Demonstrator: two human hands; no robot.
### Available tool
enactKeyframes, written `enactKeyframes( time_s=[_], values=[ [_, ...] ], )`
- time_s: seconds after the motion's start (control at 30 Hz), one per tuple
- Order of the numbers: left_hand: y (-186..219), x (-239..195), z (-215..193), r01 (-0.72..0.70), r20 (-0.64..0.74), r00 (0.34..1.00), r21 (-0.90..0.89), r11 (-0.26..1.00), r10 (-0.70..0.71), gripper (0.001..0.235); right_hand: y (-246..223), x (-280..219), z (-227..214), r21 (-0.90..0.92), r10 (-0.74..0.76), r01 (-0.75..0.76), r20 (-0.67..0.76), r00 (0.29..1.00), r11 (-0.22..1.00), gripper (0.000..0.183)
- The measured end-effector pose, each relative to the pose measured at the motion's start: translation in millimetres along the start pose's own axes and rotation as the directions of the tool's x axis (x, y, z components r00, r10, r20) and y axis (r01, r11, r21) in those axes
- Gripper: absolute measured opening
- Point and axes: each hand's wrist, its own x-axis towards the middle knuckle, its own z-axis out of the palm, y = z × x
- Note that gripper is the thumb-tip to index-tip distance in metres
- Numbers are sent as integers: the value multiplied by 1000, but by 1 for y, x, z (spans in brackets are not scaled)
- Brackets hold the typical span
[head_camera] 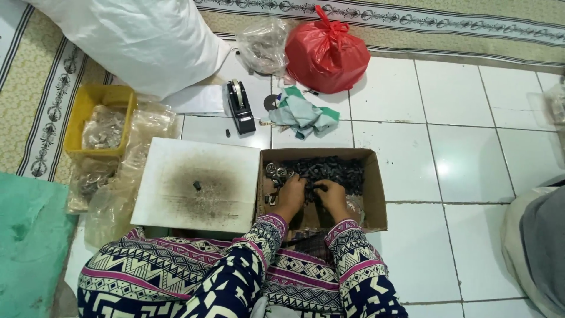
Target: The person is picking up small black metal components from a cardboard box and placing them into a template board on the floor.
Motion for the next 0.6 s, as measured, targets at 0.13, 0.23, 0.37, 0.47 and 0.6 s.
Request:
enactKeyframes(
  time_s=[0.13,0.23,0.37,0.47,0.6],
  values=[
    [10,-3,-19,114,101,989,-94,989,-105,17,-27,-10,-5,-64,-1,-2,-50,999,998,21],
    [16,-11,-31,159,136,982,-180,971,-135,21,-19,5,13,-161,23,-38,-94,995,986,22],
    [12,-17,-24,320,197,945,-367,874,-263,27,-5,14,19,-58,25,-35,-162,986,998,21],
    [3,-14,-3,451,217,892,-495,743,-397,29,9,21,15,261,66,-44,-74,995,964,29],
    [-8,-12,20,529,285,802,-749,400,-526,34,-6,2,7,539,39,-63,56,998,840,34]
  ],
)
